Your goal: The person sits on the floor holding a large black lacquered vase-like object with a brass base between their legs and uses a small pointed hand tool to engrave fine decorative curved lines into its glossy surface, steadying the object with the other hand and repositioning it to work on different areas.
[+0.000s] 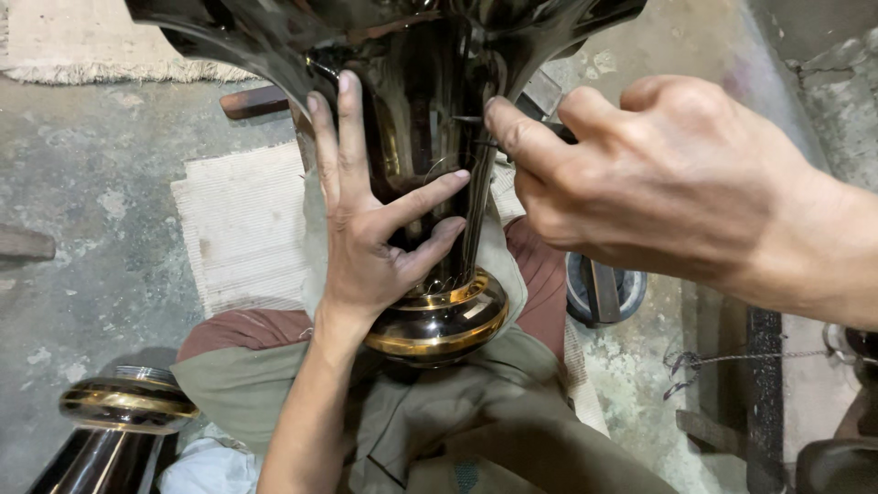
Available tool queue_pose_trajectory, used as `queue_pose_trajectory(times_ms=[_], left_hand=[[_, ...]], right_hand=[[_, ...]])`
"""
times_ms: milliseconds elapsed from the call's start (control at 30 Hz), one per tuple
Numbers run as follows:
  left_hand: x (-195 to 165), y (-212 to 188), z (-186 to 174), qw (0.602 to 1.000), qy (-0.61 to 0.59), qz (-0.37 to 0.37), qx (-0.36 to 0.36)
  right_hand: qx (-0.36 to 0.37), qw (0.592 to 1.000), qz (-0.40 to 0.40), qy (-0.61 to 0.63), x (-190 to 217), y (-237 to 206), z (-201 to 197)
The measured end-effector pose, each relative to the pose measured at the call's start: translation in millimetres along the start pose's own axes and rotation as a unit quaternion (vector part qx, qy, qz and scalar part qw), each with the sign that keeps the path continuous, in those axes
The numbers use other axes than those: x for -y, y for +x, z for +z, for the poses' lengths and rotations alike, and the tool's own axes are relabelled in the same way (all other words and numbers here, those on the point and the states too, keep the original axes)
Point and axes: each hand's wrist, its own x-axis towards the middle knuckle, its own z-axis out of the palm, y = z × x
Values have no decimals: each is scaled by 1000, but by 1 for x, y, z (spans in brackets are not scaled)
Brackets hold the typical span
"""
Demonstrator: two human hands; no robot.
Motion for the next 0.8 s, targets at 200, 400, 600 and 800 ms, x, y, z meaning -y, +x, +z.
queue_pose_trajectory(times_ms=[200, 400, 600, 800], left_hand=[[-3, 3, 0, 1000, 2, -3, 3], [-8, 3, -4, 999, 4, -28, 16], [-6, 2, 1, 1000, -8, -28, 11], [-4, 2, 3, 1000, -11, -28, 5]], right_hand=[[92, 993, -72, -35, -9, 2, 1], [118, 984, -120, -66, -12, 8, 0], [-31, 994, -64, -88, -10, 15, 5], [-2, 995, -68, -76, -16, 9, 4]])
